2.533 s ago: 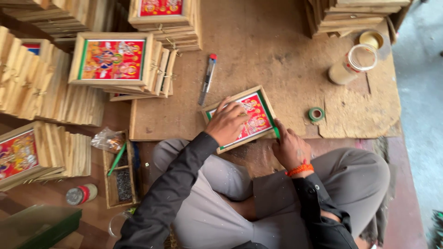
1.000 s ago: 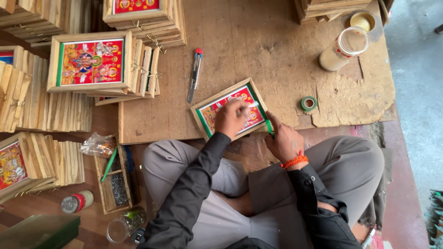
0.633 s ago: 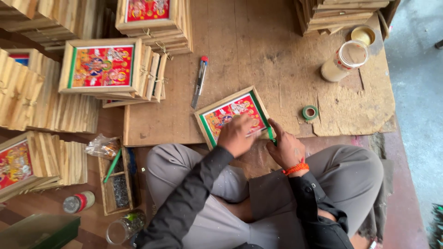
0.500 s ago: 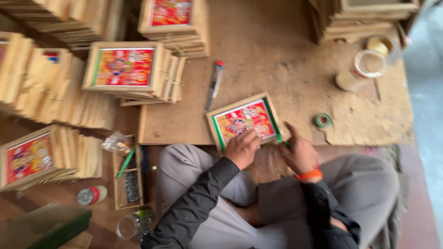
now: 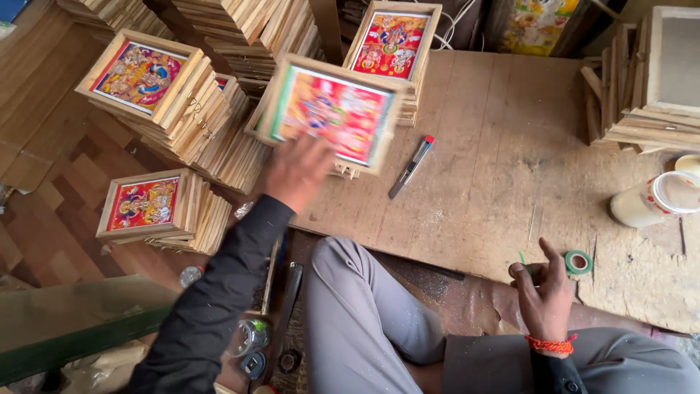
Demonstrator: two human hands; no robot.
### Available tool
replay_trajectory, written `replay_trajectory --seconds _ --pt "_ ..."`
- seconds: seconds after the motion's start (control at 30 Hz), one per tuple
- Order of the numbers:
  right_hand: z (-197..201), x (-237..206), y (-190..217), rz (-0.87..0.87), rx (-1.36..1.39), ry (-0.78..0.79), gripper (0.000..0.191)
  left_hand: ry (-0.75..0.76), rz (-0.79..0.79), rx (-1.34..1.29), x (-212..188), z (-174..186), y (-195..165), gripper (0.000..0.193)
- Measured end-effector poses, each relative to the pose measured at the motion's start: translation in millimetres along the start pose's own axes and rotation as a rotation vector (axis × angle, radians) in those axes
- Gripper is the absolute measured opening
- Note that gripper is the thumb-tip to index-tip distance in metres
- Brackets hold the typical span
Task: The person sits on the floor and assembles small wooden frames by applying green tape to the edges of printed images inside the frames. They handle multiple frames one at a time, applying tape to each side and stacking the finished frames.
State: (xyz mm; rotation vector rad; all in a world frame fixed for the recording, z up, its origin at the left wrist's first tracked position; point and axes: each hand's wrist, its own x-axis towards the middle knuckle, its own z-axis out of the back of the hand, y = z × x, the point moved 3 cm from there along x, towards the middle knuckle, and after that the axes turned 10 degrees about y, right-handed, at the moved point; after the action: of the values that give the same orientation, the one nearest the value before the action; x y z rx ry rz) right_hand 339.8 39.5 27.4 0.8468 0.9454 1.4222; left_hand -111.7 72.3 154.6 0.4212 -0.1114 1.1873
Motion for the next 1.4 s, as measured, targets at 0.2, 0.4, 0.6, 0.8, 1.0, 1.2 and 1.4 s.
replay_trajectory --seconds 0.2,0.4,0.6,0.8,1.0,1.2,1.4 --pt "-4 -1 2 -0.044 -0.138 0.033 0.068 0.1 0.319 -0.242 -13 -26 71 0.033" --pt "-13 4 -2 -0.102 -0.182 0.049 0.072 -0.054 0.334 -0.426 36 -56 55 0.03" --pt "-17 -3 -5 -0.052 -0.033 0.061 0.07 -0.326 0.153 -0.338 160 -76 -31 0.061" --pt "-14 -1 -2 -0.022 -0.053 0.037 0.07 -0.288 0.162 -0.321 173 -60 -94 0.041" --pt "-5 -1 3 -0.02 -0.04 -0.019 0.067 -0.461 -0.086 -0.353 152 6 -129 0.028" --pt "7 -4 10 -0.002 0.098 -0.12 0.067 -0.692 0.082 -0.616 151 66 -129 0.022" --pt "13 -6 10 0.004 0.139 -0.151 0.069 -0.737 0.354 -1.307 132 1 -96 0.024"
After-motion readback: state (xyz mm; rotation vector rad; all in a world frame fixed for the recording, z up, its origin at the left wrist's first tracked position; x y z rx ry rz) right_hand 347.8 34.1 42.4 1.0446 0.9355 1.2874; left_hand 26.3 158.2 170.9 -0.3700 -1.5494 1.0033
